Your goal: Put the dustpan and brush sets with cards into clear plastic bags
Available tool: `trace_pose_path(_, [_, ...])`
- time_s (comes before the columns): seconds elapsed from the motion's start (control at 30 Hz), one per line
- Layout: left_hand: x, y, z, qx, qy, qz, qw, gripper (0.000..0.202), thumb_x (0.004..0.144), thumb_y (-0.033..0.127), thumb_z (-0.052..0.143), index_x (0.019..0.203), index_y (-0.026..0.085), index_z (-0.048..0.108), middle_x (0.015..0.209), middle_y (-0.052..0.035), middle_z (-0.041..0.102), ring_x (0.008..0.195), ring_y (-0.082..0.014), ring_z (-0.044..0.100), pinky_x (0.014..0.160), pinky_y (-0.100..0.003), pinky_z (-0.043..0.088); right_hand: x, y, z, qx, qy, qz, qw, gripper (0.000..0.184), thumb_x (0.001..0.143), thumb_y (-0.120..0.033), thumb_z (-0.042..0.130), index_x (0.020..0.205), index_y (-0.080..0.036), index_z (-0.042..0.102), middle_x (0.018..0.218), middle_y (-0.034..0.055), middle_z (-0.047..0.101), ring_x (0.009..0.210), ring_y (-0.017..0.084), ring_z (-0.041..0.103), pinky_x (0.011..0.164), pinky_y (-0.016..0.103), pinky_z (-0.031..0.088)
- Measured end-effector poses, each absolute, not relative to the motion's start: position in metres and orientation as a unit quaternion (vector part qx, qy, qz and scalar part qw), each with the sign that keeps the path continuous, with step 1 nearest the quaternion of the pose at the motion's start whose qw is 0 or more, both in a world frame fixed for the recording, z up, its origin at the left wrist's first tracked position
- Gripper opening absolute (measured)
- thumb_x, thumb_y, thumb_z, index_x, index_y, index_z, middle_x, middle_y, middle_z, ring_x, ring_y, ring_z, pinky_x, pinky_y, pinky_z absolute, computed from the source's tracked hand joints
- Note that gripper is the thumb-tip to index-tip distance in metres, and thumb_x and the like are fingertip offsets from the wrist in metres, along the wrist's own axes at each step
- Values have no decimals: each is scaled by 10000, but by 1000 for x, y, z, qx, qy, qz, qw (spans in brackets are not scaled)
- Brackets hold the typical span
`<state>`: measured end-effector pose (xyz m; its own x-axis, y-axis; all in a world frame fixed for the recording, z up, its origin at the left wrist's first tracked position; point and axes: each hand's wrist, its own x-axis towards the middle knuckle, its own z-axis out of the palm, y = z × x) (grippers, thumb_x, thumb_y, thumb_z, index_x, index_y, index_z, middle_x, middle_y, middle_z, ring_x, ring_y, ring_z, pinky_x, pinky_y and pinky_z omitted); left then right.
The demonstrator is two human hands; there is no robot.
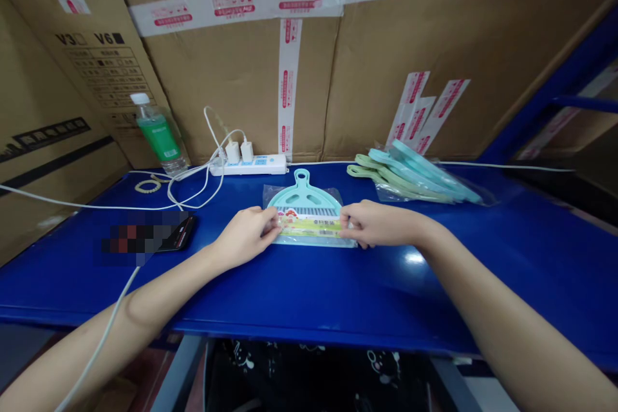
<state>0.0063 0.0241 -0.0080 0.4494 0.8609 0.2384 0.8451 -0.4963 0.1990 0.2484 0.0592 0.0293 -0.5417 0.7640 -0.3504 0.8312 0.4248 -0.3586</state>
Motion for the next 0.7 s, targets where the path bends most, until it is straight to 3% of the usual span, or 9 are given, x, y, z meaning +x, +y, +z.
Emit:
trace_pose_path(0.23, [7,24,-8,844,513,156,28,20,801,171,492,799,188,483,578,54,499,535,-127,509,539,-242,404,245,59,27,503,813,-289,54,123,770,-136,484,689,-209,427,513,-25,587,468,116,573,491,220,448])
trace_pose_path(0.43, [5,24,-8,840,518,158,11,198,752,102,455,925,196,478,724,37,519,516,-106,499,526,-242,422,243,58,25,529,792,-303,32,160,708,-82,478,674,-216,396,489,-40,569,453,121,584,470,221,459])
trace_pose_path(0.7, [6,22,-9,842,523,104,-89,230,810,109,413,990,188,533,901,-32,515,629,-138,540,540,-265,434,239,58,21,545,781,-304,22,222,657,-48,471,641,-228,342,418,-67,510,434,123,585,424,202,451])
